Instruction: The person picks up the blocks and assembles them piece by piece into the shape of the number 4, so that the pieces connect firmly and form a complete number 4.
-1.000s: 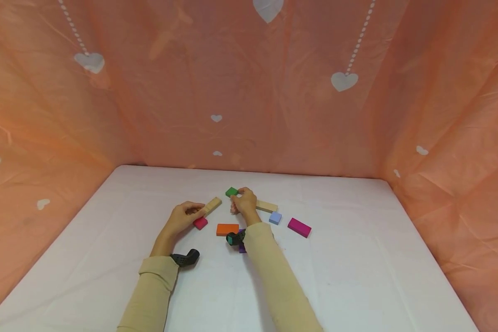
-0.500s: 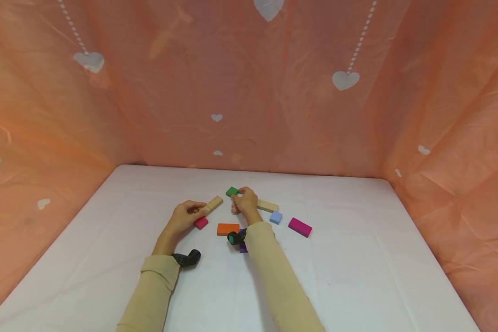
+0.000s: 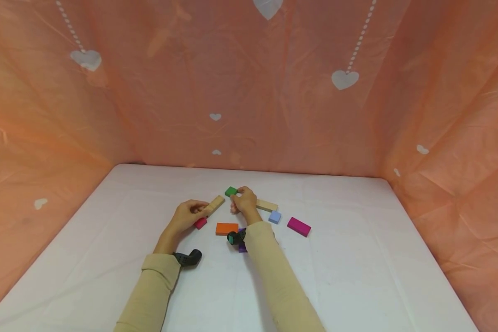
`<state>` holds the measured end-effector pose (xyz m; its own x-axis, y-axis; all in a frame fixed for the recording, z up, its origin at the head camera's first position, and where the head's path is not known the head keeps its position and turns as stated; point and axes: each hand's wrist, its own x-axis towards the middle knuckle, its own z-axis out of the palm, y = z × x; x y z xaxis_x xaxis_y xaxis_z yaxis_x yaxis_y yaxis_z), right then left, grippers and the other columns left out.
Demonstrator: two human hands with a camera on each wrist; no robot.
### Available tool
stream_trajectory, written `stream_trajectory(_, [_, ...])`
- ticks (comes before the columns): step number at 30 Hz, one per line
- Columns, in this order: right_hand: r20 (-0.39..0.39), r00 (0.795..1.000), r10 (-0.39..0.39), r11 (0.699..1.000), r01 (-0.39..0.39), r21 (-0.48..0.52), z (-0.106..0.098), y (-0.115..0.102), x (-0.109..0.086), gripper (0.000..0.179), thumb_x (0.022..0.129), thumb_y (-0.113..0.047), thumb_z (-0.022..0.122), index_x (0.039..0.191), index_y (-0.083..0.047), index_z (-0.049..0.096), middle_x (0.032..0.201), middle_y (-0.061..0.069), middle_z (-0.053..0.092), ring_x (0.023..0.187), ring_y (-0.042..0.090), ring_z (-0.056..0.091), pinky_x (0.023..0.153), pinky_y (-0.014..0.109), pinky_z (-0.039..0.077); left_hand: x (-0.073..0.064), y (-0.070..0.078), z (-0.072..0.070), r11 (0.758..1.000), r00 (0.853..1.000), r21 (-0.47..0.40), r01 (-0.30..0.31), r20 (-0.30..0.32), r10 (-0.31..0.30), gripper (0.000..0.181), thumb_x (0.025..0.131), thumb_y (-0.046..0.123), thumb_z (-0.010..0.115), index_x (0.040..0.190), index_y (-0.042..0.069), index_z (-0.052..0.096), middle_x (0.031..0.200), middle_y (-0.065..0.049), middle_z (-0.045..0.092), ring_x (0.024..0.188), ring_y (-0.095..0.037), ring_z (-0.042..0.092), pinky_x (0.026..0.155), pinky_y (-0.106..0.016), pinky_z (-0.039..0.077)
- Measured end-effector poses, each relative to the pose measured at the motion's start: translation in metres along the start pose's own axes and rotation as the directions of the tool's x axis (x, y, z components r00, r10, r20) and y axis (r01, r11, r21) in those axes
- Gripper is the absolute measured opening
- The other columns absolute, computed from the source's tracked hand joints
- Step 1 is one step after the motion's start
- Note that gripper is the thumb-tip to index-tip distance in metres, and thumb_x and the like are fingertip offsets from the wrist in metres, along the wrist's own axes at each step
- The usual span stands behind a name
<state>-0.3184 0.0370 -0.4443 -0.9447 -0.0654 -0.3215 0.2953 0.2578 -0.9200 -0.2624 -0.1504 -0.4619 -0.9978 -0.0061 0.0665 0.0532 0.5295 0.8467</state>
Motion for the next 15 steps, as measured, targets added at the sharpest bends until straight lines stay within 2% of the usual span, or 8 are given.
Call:
stream_trajectory(7, [-0.008, 1.000, -0.007, 1.000, 0.007, 0.004, -0.0012, -0.0003, -0.0005, 0.040, 0.096, -0.011, 0.056, 0.133, -0.001, 0.047, 0.055, 0.000, 0.049, 0.040, 0.006, 0.046, 0.044, 0.017, 0.046, 0.0004, 0.0061, 0.0036, 0.999, 0.999, 0.017, -0.032, 0.014, 0.031, 0.028, 0.084, 0.014, 0.072, 0.107, -0.003, 0.071, 0.091, -0.018, 0.068, 0.075, -0.010, 0.050, 0.069, -0.019, 0.041])
stream_trajectory(15, [-0.025, 0.999, -0.021, 1.000, 0.021, -0.009, 0.0010, 0.0031, 0.0022, 0.040, 0.096, -0.011, 0.057, 0.133, -0.002, 0.049, 0.055, -0.001, 0.050, 0.040, 0.004, 0.046, 0.044, 0.016, 0.045, 0.0030, 0.0051, 0.0102, 0.998, 0.999, 0.048, -0.034, 0.004, 0.034, 0.027, 0.082, 0.015, 0.074, 0.104, -0.001, 0.072, 0.086, -0.016, 0.068, 0.070, -0.009, 0.047, 0.064, -0.018, 0.038])
